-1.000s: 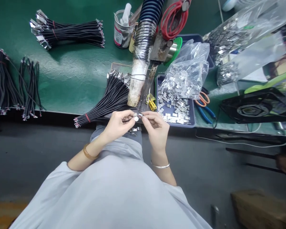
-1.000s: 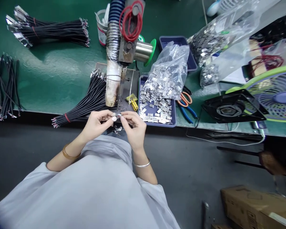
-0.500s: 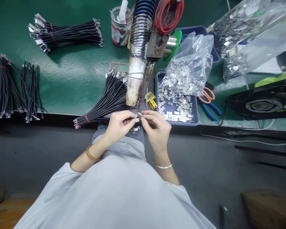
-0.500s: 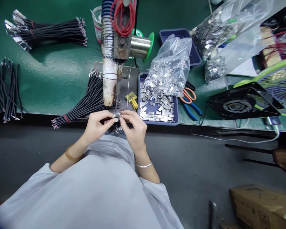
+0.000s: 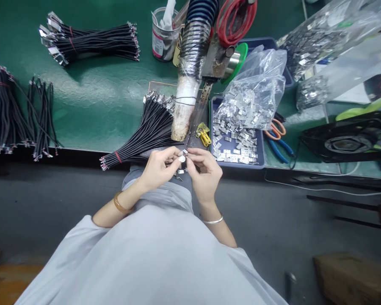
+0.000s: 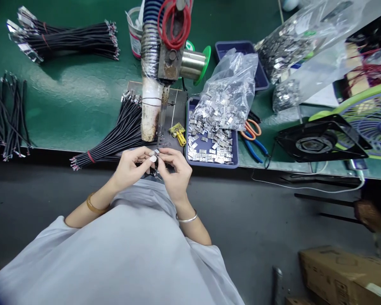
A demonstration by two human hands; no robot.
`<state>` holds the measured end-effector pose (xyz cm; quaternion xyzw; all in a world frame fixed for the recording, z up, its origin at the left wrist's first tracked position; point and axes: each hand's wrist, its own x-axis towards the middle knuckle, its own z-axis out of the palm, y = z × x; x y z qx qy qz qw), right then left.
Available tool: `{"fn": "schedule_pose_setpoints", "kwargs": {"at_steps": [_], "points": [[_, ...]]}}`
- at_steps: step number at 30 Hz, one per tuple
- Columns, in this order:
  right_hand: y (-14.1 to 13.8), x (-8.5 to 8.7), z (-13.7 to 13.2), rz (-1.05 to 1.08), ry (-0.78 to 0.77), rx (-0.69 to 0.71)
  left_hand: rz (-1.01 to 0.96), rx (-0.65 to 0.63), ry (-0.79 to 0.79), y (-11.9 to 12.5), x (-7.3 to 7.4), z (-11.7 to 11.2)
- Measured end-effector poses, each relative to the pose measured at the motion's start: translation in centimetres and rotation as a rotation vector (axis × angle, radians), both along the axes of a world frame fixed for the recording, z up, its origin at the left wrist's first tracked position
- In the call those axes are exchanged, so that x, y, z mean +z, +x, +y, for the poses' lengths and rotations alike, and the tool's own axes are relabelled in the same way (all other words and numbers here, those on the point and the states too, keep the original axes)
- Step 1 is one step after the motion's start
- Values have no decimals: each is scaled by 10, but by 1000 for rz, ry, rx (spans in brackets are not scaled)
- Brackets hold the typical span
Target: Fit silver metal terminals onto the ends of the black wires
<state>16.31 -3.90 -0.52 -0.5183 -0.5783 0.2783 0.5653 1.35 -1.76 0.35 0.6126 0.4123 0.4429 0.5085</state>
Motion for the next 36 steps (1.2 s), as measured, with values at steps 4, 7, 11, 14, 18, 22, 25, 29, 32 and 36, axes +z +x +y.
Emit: {"fn": "schedule_pose_setpoints", "kwargs": {"at_steps": [4, 7, 11, 14, 18, 22, 25, 29, 32, 36], "points": [[0, 2, -2, -62, 72, -77, -161, -70, -183, -4, 5, 8], [5, 4, -3, -65, 148, -129, -202, -75, -288, -4, 9, 13], [9, 8, -6, -294, 366, -129, -265, -20, -399, 0, 11, 16], [8, 8, -6, -431, 442, -74, -309, 32, -411, 4, 11, 16], [7, 3, -3, -261, 330, -89, -323, 88, -419, 8, 11, 16], [8, 1, 0, -270, 293, -82, -331, 117, -431, 8, 14, 16], [10, 3, 2, -419, 385, -70, -305, 134, -420, 7, 15, 17], [12, 5, 6, -575, 486, -52, -285, 144, -402, 7, 13, 17], [14, 5, 8, -607, 539, -33, -310, 143, -383, 9, 13, 18], [12, 3, 9, -507, 493, -25, -329, 172, -367, 12, 15, 18]]}}
